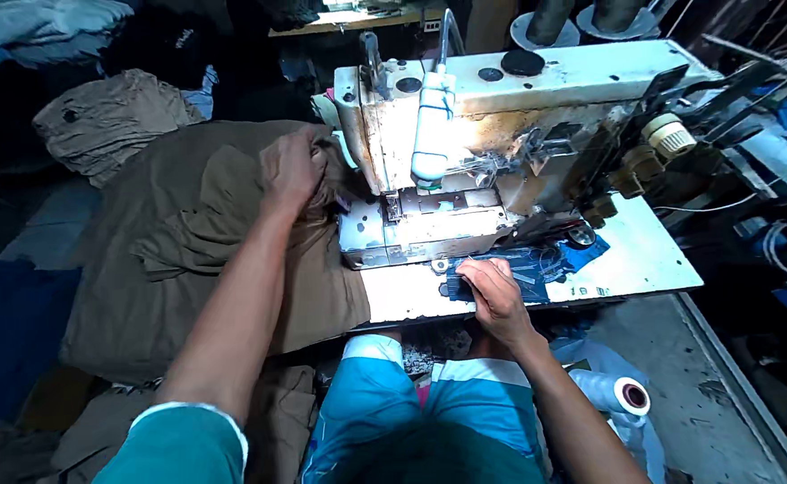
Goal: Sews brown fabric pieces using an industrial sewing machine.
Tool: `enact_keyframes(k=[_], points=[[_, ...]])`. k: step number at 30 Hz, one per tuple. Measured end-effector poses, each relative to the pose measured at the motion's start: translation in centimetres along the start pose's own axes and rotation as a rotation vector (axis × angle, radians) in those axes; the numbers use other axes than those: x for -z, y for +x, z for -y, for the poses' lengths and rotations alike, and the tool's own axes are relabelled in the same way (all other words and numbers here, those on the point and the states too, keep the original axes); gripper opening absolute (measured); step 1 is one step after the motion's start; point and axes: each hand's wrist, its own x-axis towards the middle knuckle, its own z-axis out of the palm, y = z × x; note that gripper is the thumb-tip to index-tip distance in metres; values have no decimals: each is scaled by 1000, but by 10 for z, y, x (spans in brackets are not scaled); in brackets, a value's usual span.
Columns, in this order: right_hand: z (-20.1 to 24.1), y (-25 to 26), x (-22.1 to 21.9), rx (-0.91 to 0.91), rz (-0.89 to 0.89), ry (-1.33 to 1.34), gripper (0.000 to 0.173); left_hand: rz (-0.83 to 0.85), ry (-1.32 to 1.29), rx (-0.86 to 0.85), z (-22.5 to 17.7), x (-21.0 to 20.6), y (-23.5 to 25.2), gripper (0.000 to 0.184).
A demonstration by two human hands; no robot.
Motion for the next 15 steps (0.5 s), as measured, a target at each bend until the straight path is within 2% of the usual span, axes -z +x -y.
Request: enact_keyframes(k=[3, 5, 7, 11, 15], points=[[14, 9, 10, -106, 36, 70, 26, 9, -237, 7, 36, 30, -52, 28], [25, 21, 12, -178, 127, 75, 33, 46, -386, 49, 41, 48, -101, 24], [34, 36, 7, -162, 186, 32, 35, 48, -508, 77, 43, 48, -145, 20], [56, 74, -20, -58, 219, -148, 27, 29, -741, 117, 32, 35, -182, 17], [68, 112, -48, -33, 276, -306, 25, -12, -843, 109, 22, 24, -198, 17]])
